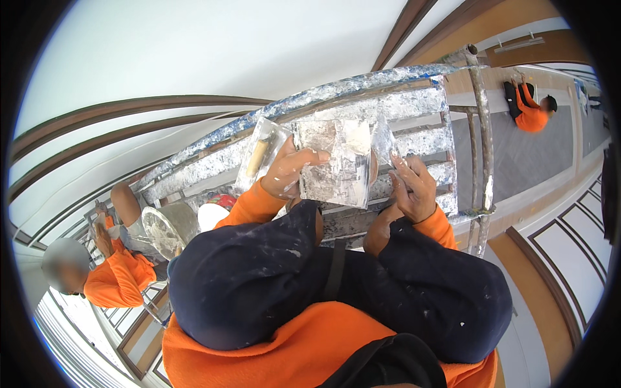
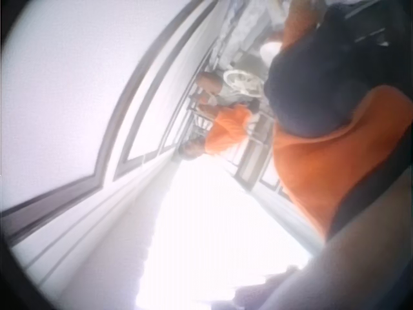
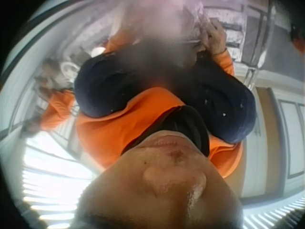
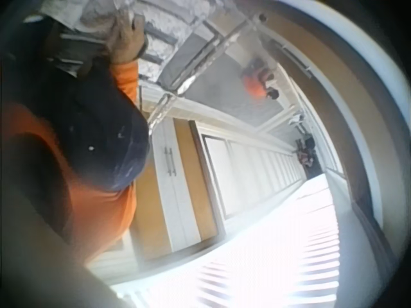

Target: The person stands on a metal scaffold and applies plaster to a white ceiling using a trowel and a smaller putty knife. They repeatedly scoop plaster from a bucket, spread it onto the ceiling surface, and smooth it out. Another worker is visible in the background performing similar tasks.

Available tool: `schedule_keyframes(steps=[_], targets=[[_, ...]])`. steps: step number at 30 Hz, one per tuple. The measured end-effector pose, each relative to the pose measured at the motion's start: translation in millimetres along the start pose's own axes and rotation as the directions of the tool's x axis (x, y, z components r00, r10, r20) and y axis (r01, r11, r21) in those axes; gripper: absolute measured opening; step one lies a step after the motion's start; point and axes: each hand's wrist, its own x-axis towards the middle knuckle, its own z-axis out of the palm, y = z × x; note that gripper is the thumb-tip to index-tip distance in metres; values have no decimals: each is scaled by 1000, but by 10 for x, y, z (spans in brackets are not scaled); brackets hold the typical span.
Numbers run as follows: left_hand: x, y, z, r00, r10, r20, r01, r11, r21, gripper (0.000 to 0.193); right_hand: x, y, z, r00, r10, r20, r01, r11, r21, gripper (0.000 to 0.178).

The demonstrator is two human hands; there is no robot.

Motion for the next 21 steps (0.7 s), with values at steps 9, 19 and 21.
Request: schedule_keyframes(steps=[9,19,21], targets=[[152,-20,98,913,401,-72,-302,785,540,40,264,-252,-549,797,440,414,-603,634,485,47],[188,-112,116,849,505,151,-408,447,796,45,547,-442,-354,749,404,525,-639,650,412,48],[184,-126,127,855,489,174,-411,434,801,46,551,-455,-324,737,425,525,-657,632,411,48]])
